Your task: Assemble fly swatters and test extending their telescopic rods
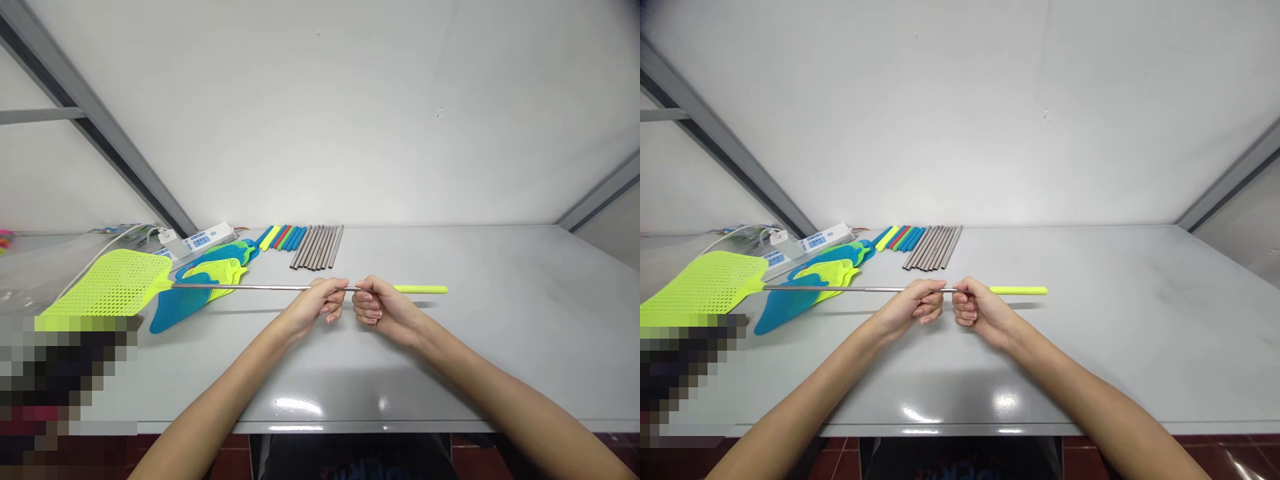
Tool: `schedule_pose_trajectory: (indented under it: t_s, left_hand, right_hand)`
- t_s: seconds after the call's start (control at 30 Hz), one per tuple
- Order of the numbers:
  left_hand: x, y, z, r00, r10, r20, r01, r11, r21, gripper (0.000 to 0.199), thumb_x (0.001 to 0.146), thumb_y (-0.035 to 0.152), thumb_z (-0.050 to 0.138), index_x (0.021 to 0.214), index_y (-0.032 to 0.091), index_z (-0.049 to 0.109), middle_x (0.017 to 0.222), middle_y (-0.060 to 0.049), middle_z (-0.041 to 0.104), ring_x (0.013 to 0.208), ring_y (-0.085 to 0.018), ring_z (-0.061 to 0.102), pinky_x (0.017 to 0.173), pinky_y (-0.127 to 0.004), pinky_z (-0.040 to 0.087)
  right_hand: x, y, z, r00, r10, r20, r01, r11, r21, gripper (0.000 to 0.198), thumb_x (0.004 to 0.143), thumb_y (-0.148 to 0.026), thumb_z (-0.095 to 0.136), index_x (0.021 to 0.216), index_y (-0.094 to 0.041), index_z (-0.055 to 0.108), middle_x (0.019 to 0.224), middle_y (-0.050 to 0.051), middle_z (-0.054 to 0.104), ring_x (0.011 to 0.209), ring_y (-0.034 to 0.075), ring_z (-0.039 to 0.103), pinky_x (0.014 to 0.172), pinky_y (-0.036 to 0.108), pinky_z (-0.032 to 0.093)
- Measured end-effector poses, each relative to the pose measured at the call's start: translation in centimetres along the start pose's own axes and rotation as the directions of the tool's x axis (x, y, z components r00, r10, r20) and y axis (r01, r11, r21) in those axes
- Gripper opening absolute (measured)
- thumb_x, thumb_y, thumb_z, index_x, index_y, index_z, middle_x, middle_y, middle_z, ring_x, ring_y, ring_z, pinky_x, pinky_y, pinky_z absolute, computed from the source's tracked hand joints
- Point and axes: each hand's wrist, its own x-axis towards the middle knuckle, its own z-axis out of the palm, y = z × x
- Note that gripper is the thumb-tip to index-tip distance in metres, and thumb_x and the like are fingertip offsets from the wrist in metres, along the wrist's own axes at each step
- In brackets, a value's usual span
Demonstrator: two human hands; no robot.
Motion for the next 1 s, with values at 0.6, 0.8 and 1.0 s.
schedule_pose_trajectory:
  t_s: [0.6, 0.8, 1.0]
  left_hand:
    - [-0.5, 1.0, -0.5, 1.000, 0.011, 0.001, -0.011, 0.999, -0.038, 0.038, 0.078, 0.027, 0.038, 0.046, 0.019, 0.018, 0.038, 0.008, 0.016, 0.034, -0.004, 0.021, 0.040, -0.022, 0.018]
    - [-0.6, 1.1, -0.7, 1.000, 0.010, 0.003, -0.010, 0.999, -0.031, 0.038, 0.078, 0.027, 0.038, 0.047, 0.018, 0.018, 0.038, 0.007, 0.017, 0.035, -0.004, 0.021, 0.040, -0.022, 0.018]
    - [-0.6, 1.1, -0.9, 1.000, 0.028, 0.000, -0.028, 1.000, -0.010, 0.038, 0.078, 0.027, 0.038, 0.046, 0.018, 0.018, 0.038, 0.007, 0.018, 0.034, -0.005, 0.024, 0.040, -0.022, 0.018]
  right_hand:
    - [-0.3, -0.5, -0.4, 0.999, -0.029, 0.016, 0.030, 0.998, -0.047, 0.027, 0.071, -0.022, 0.044, 0.047, -0.016, 0.033, 0.044, -0.007, 0.018, 0.038, 0.005, 0.014, 0.039, 0.021, 0.018]
    - [-0.3, -0.5, -0.4, 0.999, -0.035, 0.022, 0.036, 0.998, -0.047, 0.027, 0.071, -0.022, 0.044, 0.047, -0.016, 0.033, 0.044, -0.007, 0.018, 0.038, 0.005, 0.013, 0.039, 0.021, 0.018]
    - [-0.5, -0.7, -0.4, 0.999, -0.031, 0.026, 0.032, 0.998, -0.051, 0.027, 0.071, -0.022, 0.045, 0.047, -0.016, 0.032, 0.044, -0.007, 0.018, 0.038, 0.005, 0.014, 0.039, 0.021, 0.018]
